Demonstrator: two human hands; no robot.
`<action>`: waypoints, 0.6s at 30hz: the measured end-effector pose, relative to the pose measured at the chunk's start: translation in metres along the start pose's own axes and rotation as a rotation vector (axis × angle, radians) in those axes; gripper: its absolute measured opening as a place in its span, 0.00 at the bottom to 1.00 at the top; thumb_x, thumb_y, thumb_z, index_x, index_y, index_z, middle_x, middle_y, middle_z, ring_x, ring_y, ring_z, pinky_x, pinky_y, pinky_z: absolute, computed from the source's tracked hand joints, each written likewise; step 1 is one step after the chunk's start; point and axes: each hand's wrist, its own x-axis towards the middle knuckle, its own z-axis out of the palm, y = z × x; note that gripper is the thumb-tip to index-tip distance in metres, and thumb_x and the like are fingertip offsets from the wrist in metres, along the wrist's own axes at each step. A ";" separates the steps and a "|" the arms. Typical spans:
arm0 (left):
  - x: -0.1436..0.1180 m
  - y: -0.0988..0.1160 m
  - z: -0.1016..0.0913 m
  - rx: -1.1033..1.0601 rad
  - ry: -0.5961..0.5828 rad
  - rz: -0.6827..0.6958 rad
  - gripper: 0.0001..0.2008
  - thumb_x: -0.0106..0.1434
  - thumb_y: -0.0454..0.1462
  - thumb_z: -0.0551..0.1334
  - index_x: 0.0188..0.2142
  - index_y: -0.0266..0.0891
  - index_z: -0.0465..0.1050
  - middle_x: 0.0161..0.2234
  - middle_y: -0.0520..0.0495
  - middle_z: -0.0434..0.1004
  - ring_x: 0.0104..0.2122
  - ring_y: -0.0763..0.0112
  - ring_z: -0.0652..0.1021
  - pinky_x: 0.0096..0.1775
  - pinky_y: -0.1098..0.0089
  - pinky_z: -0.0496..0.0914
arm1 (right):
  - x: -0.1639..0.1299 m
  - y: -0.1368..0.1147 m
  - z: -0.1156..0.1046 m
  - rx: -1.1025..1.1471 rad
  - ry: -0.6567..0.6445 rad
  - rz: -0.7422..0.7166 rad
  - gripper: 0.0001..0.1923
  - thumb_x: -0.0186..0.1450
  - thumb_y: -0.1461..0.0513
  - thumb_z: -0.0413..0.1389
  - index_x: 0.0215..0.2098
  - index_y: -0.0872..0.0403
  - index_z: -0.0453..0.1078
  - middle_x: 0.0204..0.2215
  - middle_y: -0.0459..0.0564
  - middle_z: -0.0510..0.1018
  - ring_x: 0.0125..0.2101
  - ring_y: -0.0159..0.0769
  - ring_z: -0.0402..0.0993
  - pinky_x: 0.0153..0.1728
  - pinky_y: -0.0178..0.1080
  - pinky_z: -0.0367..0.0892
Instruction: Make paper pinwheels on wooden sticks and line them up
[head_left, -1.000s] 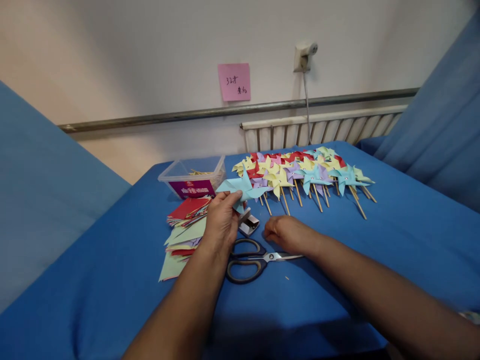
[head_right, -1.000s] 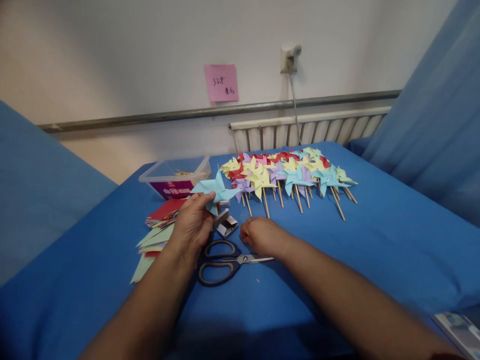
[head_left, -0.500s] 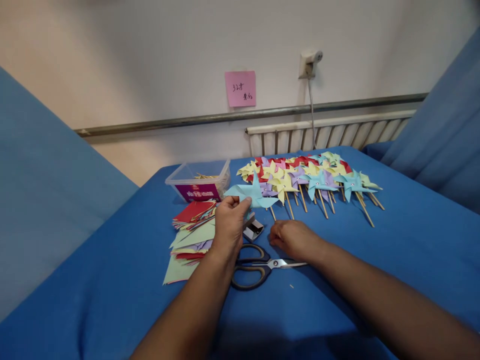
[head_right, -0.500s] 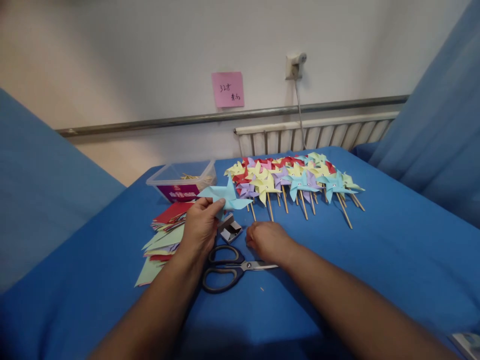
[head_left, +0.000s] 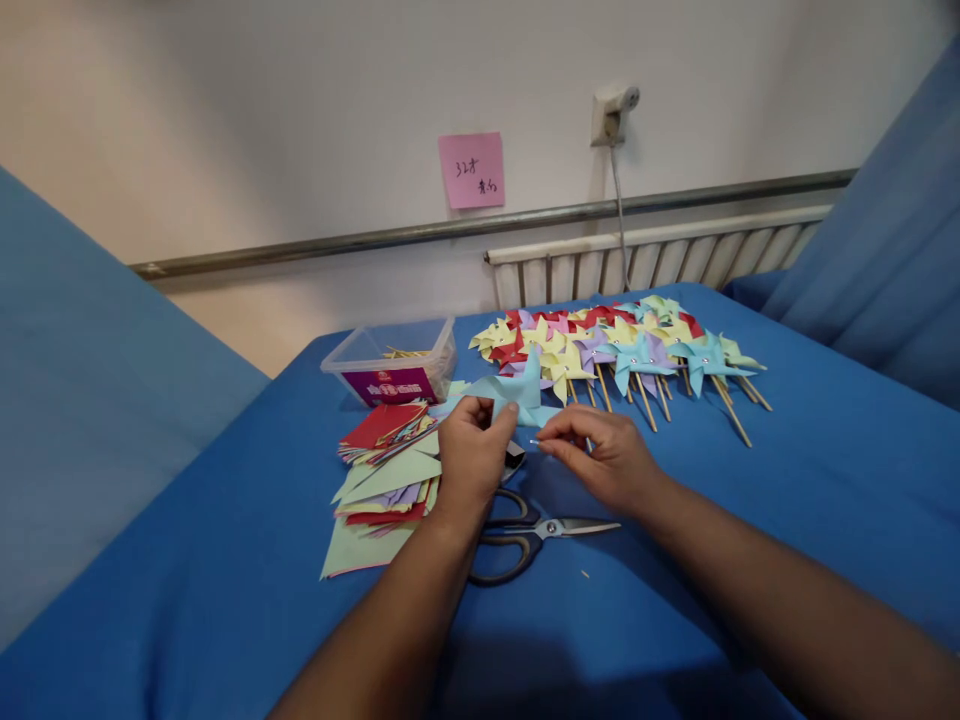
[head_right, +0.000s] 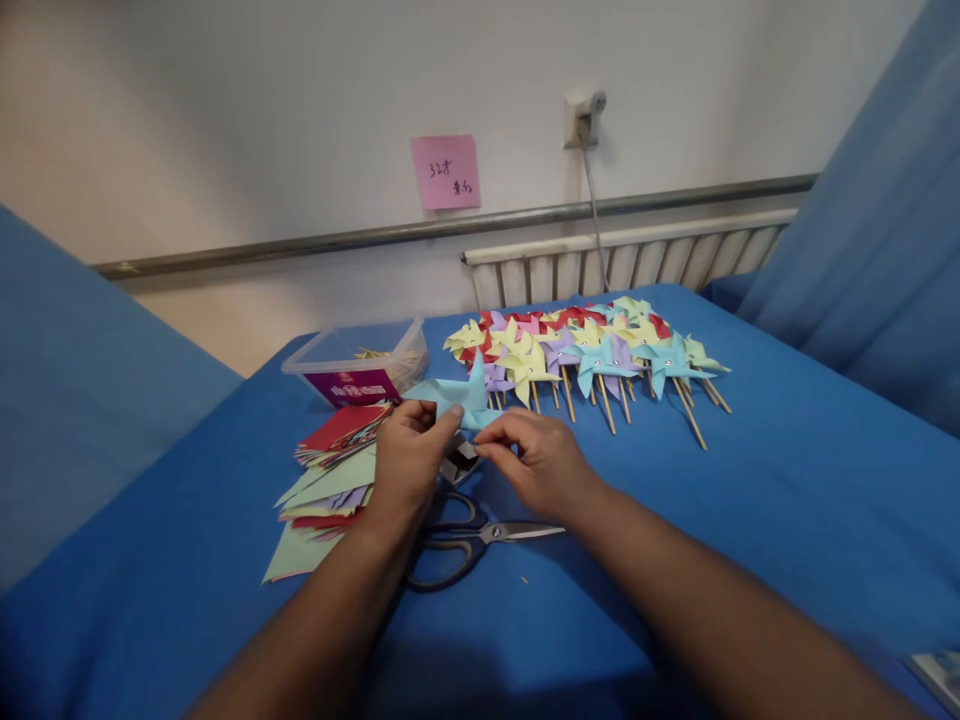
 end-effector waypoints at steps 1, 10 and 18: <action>-0.002 -0.002 0.001 0.029 -0.020 0.005 0.11 0.47 0.40 0.70 0.23 0.38 0.71 0.19 0.56 0.68 0.20 0.77 0.66 0.24 0.75 0.61 | 0.000 0.000 0.000 -0.014 0.058 0.007 0.04 0.64 0.62 0.57 0.33 0.52 0.74 0.28 0.46 0.78 0.27 0.31 0.71 0.30 0.34 0.65; -0.019 0.001 0.011 0.152 -0.093 0.004 0.10 0.48 0.40 0.69 0.21 0.39 0.71 0.19 0.54 0.69 0.21 0.74 0.67 0.25 0.73 0.59 | 0.001 0.011 0.001 -0.163 0.151 0.079 0.05 0.64 0.63 0.56 0.33 0.53 0.74 0.28 0.47 0.77 0.30 0.33 0.73 0.32 0.35 0.65; -0.017 -0.001 0.012 0.022 -0.142 -0.062 0.09 0.46 0.39 0.71 0.24 0.38 0.74 0.21 0.53 0.72 0.22 0.74 0.69 0.26 0.73 0.61 | 0.000 0.010 0.001 -0.200 0.168 0.144 0.05 0.64 0.62 0.56 0.32 0.53 0.74 0.29 0.48 0.78 0.31 0.34 0.74 0.33 0.36 0.66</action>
